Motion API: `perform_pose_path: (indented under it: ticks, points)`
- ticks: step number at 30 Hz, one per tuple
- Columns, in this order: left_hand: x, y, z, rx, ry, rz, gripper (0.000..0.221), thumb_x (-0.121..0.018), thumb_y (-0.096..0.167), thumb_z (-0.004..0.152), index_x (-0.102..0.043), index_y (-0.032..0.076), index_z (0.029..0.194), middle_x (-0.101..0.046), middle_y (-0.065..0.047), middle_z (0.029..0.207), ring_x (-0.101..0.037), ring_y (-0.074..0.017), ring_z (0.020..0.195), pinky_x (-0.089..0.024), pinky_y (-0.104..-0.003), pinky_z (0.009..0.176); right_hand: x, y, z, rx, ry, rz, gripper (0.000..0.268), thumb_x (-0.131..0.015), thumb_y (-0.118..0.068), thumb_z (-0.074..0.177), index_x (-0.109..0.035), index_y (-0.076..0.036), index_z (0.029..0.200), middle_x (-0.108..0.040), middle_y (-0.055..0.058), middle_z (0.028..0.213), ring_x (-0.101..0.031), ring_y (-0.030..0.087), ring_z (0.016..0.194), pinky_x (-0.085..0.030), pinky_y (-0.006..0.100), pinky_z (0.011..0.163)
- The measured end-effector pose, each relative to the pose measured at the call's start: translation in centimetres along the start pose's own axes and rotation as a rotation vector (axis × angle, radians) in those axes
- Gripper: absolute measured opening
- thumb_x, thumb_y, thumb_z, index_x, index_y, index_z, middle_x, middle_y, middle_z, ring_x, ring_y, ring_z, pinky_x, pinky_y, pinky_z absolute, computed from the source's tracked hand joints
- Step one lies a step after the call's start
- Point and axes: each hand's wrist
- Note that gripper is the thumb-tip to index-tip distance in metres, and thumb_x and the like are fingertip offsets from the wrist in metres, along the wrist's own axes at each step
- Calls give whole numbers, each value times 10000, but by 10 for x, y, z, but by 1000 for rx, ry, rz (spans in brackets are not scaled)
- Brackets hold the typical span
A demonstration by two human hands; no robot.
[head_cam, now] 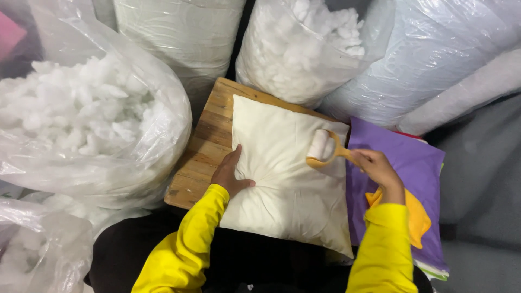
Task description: The person uses a lint roller to clean a white pillow, then places the pillow into a plastic bag, seals it, and wipes the outside of the bag with a yellow cloth.
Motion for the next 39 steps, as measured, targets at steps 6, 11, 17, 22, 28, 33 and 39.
perform_pose_path:
  ticks: [6, 11, 17, 22, 28, 33, 39]
  points:
    - [-5, 3, 4, 25, 0, 3, 1139, -867, 181, 823, -96, 263, 1658, -263, -117, 1678, -281, -309, 1544, -279, -437, 1264, -118, -112, 75, 193, -205, -211, 363, -686, -402, 961, -777, -132, 1187, -749, 167, 1155, -675, 390, 1132, -540, 505, 977]
    - [2, 12, 1, 25, -9, 31, 1170, -849, 165, 833, -26, 257, 1658, -254, -144, 1676, -294, -343, 1535, -300, -469, 1258, -180, -142, 100, 235, -214, -203, 301, -676, -396, 962, -785, -202, 1164, -766, 96, 1134, -691, 327, 1125, -537, 440, 994]
    - [-3, 2, 10, 20, -46, 120, 1030, -784, 237, 886, -98, 335, 1649, -252, -151, 1653, -342, -380, 1504, -342, -473, 1250, -128, -133, 84, 233, -205, -262, 329, -661, -381, 970, -771, -175, 1201, -756, 165, 1130, -692, 374, 1099, -539, 465, 969]
    - [-8, -11, 20, 50, -60, 142, 1005, -816, 328, 862, -188, 339, 1646, -265, -140, 1634, -379, -356, 1492, -379, -431, 1228, -37, -45, 72, 87, -121, -312, 406, -632, -424, 1010, -745, -127, 1263, -746, 214, 1134, -697, 424, 1053, -531, 483, 963]
    - [-10, -9, 19, 72, -40, 155, 996, -821, 328, 862, -205, 348, 1644, -276, -138, 1625, -392, -346, 1485, -388, -420, 1209, 19, 49, 21, -141, 68, -256, 295, -680, -428, 968, -761, -289, 1215, -766, 120, 815, -710, 231, 621, -588, 361, 652]
    - [-12, -6, 14, 99, -17, 144, 1028, -832, 363, 846, -194, 338, 1651, -307, -146, 1618, -389, -333, 1491, -386, -415, 1209, 11, 61, -60, -57, 145, -397, 389, -506, -466, 1072, -719, -248, 1313, -746, 166, 1138, -677, 386, 1109, -527, 508, 990]
    - [-31, -38, 34, 56, 40, 188, 1126, -818, 440, 777, -87, 408, 1633, -267, -132, 1589, -409, -341, 1426, -349, -420, 1188, -22, -72, -232, 255, -153, -316, 448, -522, -183, 991, -584, -107, 1429, -594, 39, 1499, -515, 169, 1417, -344, 333, 1180]
Point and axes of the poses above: each hand's wrist, its own z-axis towards the middle knuckle, its own x-axis out of the back of the hand, y = z × x
